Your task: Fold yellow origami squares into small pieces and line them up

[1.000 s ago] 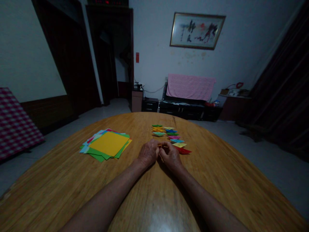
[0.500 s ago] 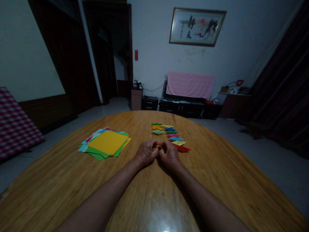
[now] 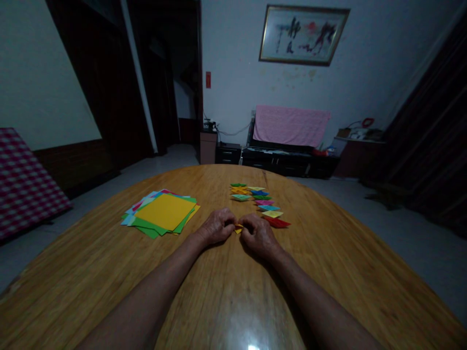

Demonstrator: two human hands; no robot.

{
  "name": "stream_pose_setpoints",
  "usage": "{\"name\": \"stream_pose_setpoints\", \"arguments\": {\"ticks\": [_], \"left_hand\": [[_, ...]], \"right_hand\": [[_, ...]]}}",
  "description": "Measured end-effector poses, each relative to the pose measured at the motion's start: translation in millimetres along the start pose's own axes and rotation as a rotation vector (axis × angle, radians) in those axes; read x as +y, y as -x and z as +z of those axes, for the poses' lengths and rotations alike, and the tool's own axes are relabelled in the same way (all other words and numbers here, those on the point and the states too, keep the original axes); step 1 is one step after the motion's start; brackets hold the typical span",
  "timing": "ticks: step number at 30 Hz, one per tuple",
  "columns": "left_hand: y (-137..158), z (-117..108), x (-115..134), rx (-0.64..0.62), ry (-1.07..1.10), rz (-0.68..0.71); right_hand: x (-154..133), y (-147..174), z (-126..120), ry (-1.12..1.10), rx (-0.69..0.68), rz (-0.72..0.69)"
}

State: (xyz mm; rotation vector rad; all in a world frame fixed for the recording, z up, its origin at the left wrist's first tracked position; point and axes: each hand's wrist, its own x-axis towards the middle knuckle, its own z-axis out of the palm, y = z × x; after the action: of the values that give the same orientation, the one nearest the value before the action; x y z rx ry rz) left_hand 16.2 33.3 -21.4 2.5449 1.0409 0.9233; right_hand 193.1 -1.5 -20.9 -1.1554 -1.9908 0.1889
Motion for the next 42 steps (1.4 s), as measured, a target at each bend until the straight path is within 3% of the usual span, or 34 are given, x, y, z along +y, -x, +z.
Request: {"name": "stream_pose_setpoints", "arguments": {"ticks": [8, 14, 21, 25, 33, 38, 42], "left_hand": [[-3.3, -12.8, 8.9, -0.163, -0.071, -0.065], [-4.6, -13.9, 12.9, -0.14, -0.055, -0.146], [-5.2, -8.4, 15.8, -0.097, -0.04, -0.263], [-6.8, -3.6, 15.4, -0.084, 0.084, -0.371], [-6.8, -3.2, 13.2, -0.031, 0.534, -0.446], [-7.7, -3.9, 17.6, -0.035, 0.6, -0.369], [-9.2, 2.0, 19.7, 0.044, 0.666, -0.351]], "right_hand": [[2.2, 2.8, 0.1, -0.031, -0.025, -0.051], [-0.1, 3.3, -4.6, -0.027, -0.077, -0.025], [3.0, 5.0, -2.9, 0.053, -0.042, 0.026], [3.0, 6.7, -1.7, 0.085, -0.052, 0.037], [-0.2, 5.7, -4.9, -0.053, -0.02, 0.149], [-0.9, 4.4, -5.5, -0.154, -0.043, 0.177], [-0.8, 3.5, -5.2, -0.148, -0.028, 0.19]]}}
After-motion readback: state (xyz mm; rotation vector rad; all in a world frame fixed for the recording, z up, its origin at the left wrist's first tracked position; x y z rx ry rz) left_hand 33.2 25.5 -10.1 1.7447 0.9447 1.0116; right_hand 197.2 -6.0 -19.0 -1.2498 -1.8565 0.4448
